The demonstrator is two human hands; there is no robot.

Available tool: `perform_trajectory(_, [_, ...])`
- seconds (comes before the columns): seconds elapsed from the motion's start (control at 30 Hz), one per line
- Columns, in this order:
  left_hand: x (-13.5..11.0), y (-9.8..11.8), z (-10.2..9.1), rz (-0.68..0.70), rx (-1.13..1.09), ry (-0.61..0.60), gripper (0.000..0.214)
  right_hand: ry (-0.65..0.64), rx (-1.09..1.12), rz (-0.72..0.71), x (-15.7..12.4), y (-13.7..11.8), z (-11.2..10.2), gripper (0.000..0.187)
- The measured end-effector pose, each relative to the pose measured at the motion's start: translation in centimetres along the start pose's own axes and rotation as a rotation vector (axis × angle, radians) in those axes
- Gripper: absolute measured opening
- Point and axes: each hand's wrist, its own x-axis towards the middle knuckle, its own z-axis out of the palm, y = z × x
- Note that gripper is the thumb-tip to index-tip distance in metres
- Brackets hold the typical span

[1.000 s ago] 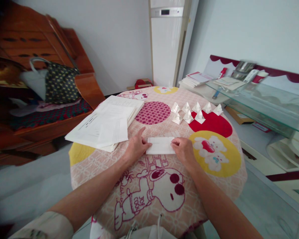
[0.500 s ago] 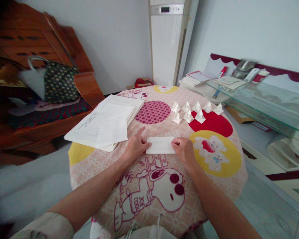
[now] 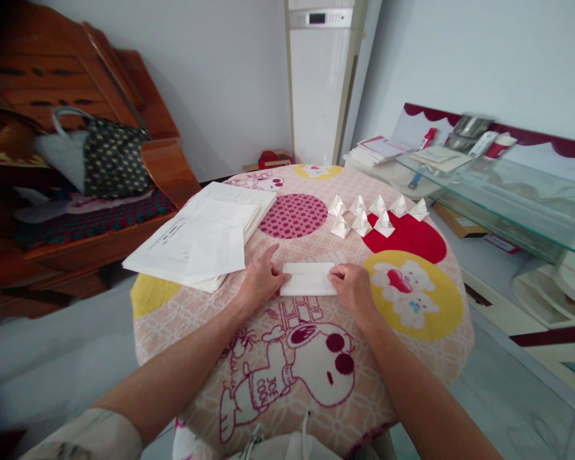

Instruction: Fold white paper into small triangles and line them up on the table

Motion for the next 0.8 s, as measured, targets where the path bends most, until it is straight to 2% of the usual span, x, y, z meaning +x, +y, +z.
perform_trajectory(0.3, [0.1,-0.4,0.2,0.079,0.096,0.036,0.074,-0.028,-0.012,0.028,0.1,-0.1,0.0,0.020])
perform_trajectory(0.4, [0.2,-0.9,0.4,0.212,0.181,0.086,0.069,-0.029,-0.019,0.038,0.1,-0.2,0.0,0.020])
perform_trajectory(0.5, [0.7,-1.5,0.6,0.445,0.207,0.139,0.064,-0.024,-0.032,0.034,0.2,-0.2,0.0,0.020])
perform_trajectory(0.57, [1.3,-1.8,0.7,0.597,0.196,0.082,0.057,-0.026,-0.041,0.038,0.2,-0.2,0.0,0.019])
perform_trajectory(0.67, [2.0,-2.0,0.6,0.758,0.166,-0.106,0.050,-0.025,-0.063,0.032,0.2,-0.4,0.0,0.019])
perform_trajectory(0.8, [2.2,-2.0,0.2,0.830,0.174,-0.233,0.045,-0.039,-0.098,0.050,0.3,-0.7,-0.1,0.018])
